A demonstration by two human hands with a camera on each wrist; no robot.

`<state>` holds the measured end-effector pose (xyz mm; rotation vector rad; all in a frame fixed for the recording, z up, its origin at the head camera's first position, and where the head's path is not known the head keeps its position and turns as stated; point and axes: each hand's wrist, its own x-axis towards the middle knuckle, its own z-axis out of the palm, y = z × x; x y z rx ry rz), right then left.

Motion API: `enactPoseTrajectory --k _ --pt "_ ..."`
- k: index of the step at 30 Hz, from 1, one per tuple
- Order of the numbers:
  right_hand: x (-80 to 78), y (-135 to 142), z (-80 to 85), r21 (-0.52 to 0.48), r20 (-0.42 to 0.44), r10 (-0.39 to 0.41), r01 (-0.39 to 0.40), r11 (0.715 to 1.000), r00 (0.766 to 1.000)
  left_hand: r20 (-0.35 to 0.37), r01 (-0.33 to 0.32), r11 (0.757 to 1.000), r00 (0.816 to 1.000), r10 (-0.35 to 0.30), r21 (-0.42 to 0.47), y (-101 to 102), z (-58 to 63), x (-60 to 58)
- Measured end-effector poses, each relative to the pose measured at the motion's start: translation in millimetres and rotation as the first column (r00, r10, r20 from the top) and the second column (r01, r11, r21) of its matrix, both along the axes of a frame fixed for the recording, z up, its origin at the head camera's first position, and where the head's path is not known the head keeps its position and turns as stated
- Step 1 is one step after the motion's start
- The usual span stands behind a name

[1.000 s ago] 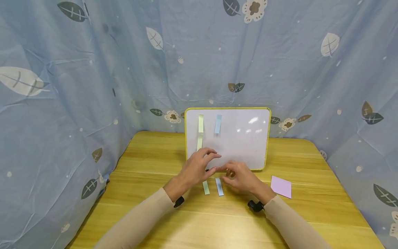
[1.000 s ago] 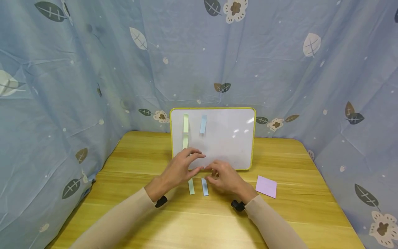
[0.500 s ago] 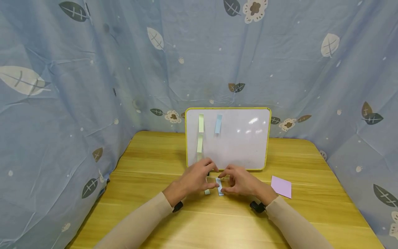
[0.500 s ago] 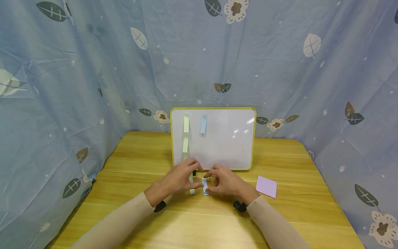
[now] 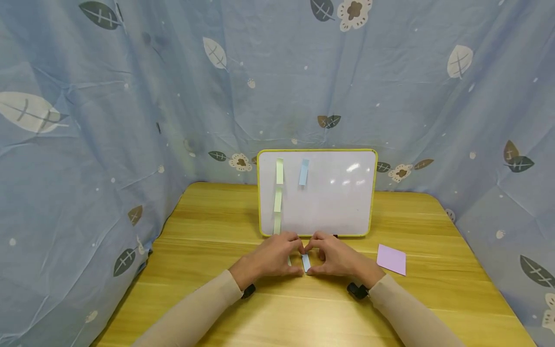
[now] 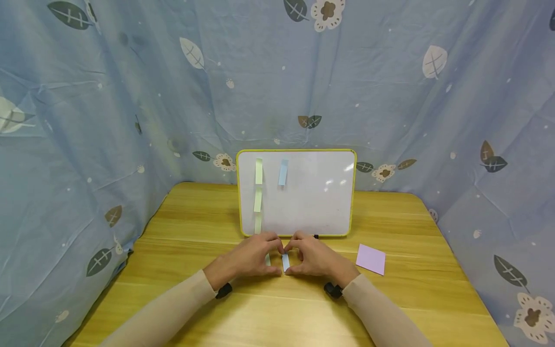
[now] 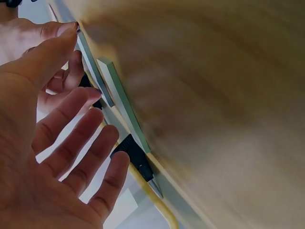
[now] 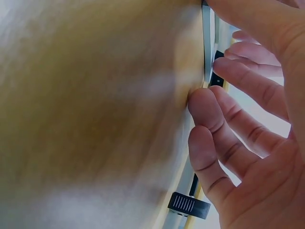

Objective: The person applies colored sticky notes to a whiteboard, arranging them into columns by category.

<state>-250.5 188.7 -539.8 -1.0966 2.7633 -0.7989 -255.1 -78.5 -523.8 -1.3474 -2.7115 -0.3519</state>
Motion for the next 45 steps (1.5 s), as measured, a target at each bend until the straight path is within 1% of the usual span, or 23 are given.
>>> enactPoseTrajectory --k 8,15,23,30,41,45 --pt "0.1 -1.2 -0.7 0.023 -0.008 -0.007 0.007 1.000 1.000 0.018 0.014 0.999 1.000 -0.013 -0.044 1.5 -3.2 -1.6" --pt "0.5 -1.2 -0.2 0.029 -0.010 -0.005 0.006 1.000 1.000 0.030 0.019 0.999 0.999 -0.017 -0.044 2.3 -1.8 -0.5" --pt "0.5 -0.5 -0.8 0.034 -0.032 0.016 -0.015 0.999 0.999 0.045 0.005 0.999 0.999 -0.003 -0.046 2.1 -1.8 0.4" --pt "1.7 -0.4 -1.3 0.028 -0.012 0.018 -0.018 0.999 1.000 0.047 -0.003 0.999 0.999 0.005 -0.035 2.5 -5.3 -0.8" --pt "4.6 -0.8 0.4 -0.003 -0.006 0.032 -0.032 0.999 0.999 0.061 -0.018 0.999 0.998 0.021 -0.049 3.4 -1.6 1.3" --pt "4.0 0.0 -0.8 -0.009 -0.029 0.041 -0.041 0.999 0.999 0.070 -0.023 0.999 0.997 0.027 -0.049 4.2 -1.9 0.8"
